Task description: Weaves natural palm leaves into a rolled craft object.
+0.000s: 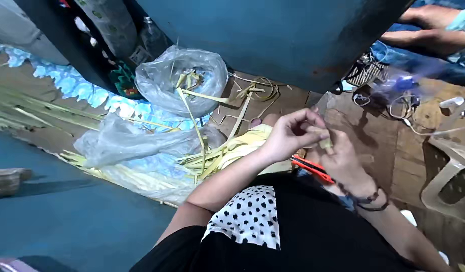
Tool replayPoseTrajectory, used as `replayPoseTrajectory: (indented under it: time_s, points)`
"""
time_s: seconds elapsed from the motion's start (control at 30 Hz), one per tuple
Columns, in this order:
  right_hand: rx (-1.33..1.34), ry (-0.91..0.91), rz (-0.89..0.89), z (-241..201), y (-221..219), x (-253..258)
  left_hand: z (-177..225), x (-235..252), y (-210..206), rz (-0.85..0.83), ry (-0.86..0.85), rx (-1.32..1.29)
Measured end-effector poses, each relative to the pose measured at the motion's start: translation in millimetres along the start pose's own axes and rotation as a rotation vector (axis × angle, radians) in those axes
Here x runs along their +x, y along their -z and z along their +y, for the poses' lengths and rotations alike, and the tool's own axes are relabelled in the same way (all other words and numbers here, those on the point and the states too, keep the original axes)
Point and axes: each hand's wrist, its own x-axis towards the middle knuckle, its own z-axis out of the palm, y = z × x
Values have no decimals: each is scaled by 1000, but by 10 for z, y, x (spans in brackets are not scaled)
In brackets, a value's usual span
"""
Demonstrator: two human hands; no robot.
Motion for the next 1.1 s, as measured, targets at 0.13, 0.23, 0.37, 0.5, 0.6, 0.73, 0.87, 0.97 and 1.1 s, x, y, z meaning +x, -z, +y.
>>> replayPoseTrajectory:
  time_s: [0.13,0.23,0.37,0.5,0.6,0.73,0.87,0.97,1.1]
  points:
    - [-472,-122,150,193,856,-386,107,-53,288,1,-61,147]
    - [-782,-736,-78,347,1292,-1064,-25,-306,582,82,-22,332]
    - [-603,-1089,-435,594,1351,-2138,-231,-785,822,83,32,655]
    - [-358,-744,-233,308,839,-1825,-408,-1033,851,-5,285,932]
    - [-309,-452,-269,291,298,-1347,-633,-1003,871,-121,589,1163]
    - [-298,-334,-366,659,-228,-1143,-716,-938,944,-94,637,1246]
    - [-124,-253,-290,526,-47,-1158,-396,-880,1050,-65,425,1213]
    - [-92,-205,-451,474,5,-1264,-191,-799,1060,-76,307,1176]
    - [-158,-211,-437,393,-21,-1118,34,-622,745,-158,210,901]
